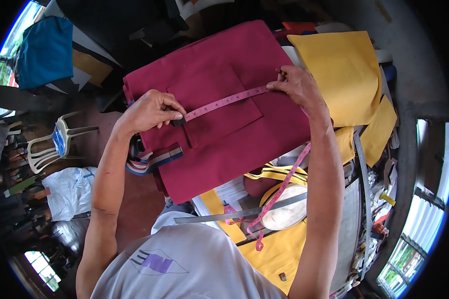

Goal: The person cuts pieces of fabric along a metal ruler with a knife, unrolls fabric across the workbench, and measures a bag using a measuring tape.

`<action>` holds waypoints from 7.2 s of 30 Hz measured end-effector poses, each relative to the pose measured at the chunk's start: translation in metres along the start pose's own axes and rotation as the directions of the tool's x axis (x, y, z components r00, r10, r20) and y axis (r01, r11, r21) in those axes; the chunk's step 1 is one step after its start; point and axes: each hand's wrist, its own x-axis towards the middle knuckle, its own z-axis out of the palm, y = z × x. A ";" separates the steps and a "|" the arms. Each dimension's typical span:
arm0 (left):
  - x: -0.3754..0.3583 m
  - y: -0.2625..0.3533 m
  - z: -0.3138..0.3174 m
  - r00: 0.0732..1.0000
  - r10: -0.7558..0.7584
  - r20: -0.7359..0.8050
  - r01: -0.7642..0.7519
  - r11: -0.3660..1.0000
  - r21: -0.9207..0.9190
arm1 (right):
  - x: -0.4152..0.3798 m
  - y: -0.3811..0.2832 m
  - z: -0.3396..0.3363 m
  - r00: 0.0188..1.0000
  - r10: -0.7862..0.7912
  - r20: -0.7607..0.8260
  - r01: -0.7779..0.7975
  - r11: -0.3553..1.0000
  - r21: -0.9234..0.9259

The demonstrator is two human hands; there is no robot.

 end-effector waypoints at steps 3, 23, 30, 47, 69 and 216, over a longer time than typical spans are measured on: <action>0.001 -0.003 0.000 1.000 -0.005 0.009 0.005 0.999 -0.040 | 0.001 -0.002 -0.001 1.000 0.017 0.007 -0.017 1.000 -0.026; 0.001 -0.007 -0.004 0.998 0.035 0.049 -0.033 0.998 -0.050 | 0.002 0.003 0.001 0.999 -0.040 -0.011 0.040 0.999 0.006; 0.002 -0.008 -0.006 0.997 0.038 0.067 -0.036 0.999 -0.026 | 0.002 0.001 0.002 1.000 -0.003 -0.010 0.003 1.000 -0.007; 0.003 -0.007 -0.004 0.998 -0.012 0.060 0.016 0.998 -0.056 | 0.006 0.011 0.008 0.999 -0.007 -0.039 0.008 1.000 0.015; 0.002 -0.005 -0.002 0.997 0.019 0.074 -0.011 0.995 -0.095 | 0.010 0.013 0.008 1.000 -0.006 -0.019 0.006 1.000 -0.019; 0.053 -0.017 0.087 0.798 0.594 -0.102 -0.273 0.507 0.817 | -0.204 -0.076 0.108 0.666 0.544 -0.511 -0.577 0.809 0.109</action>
